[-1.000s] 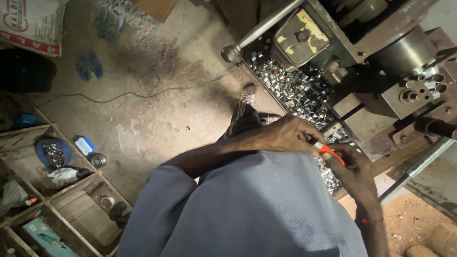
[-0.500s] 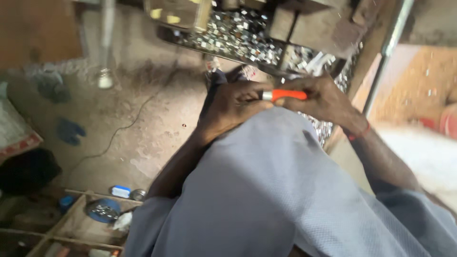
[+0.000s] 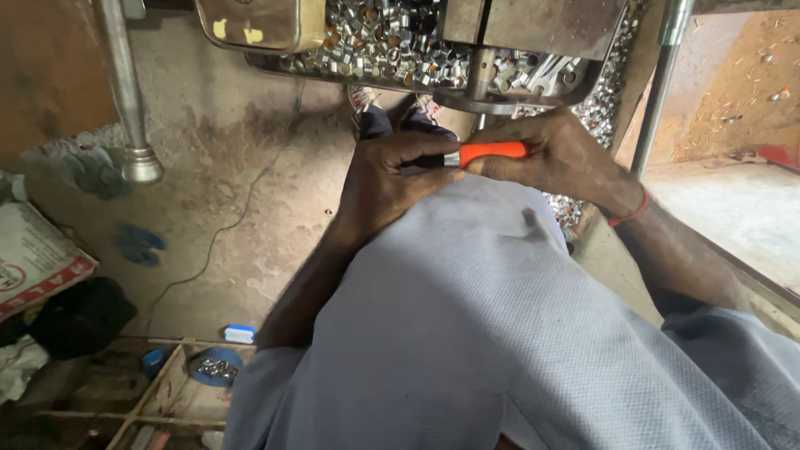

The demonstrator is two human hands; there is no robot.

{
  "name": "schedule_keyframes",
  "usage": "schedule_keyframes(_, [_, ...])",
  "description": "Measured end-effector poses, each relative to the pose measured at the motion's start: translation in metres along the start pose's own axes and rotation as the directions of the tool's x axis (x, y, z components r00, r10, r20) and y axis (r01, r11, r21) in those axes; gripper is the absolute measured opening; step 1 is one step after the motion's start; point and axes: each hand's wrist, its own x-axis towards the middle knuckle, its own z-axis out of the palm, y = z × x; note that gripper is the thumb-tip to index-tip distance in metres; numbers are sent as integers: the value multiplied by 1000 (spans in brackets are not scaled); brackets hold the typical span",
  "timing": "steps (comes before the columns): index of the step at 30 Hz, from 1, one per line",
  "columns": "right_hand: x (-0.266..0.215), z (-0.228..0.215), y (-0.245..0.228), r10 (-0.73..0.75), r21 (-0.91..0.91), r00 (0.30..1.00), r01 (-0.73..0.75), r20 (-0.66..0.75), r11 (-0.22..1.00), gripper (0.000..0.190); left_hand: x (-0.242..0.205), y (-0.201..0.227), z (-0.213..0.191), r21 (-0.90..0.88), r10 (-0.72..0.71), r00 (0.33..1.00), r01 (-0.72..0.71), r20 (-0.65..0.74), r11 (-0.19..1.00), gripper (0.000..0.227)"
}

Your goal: The person operates a metalworking machine, using a lever to control the press mechanism and a hand wheel to adjust the setup. They handle small metal rings, placing them into the machine and using a red-handled tool to manipulate a component within the press area.

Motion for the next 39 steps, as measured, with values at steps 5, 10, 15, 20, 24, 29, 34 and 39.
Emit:
schedule_keyframes(5, [-8,4,-6,47,-63,999,-48,-17,997,32,0,-12,0,-50,35,999,-34,20,998,33])
schedule_keyframes(10, [-10,2,1,87,-50,996,-87,12,995,35,3,-22,0,-90,-9,997,15,77,996,34])
schedule_keyframes(15, [-8,2,3,141,78,989,-143,34,987,34,7,-21,-2,-42,-98,991,102,96,994,32])
schedule_keyframes(20, [-13,1,-13,309,-32,951,-308,25,951,34,-1,-18,1,-28,-15,998,17,60,999,33])
schedule_keyframes(24, [-9,1,-6,152,53,988,-154,36,987,34,5,-19,-2,-169,-167,978,187,124,968,35])
schedule_keyframes(29, [-9,5,-2,234,50,970,-238,63,970,35,5,-20,-3,-18,-142,986,144,87,989,35])
schedule_keyframes(34, [-8,3,-9,315,-65,947,-311,56,948,36,5,-19,-2,-34,-112,990,115,91,993,34])
schedule_keyframes(39, [-9,-3,-16,346,61,937,-348,49,935,32,8,-15,-3,-92,-204,970,217,131,972,35])
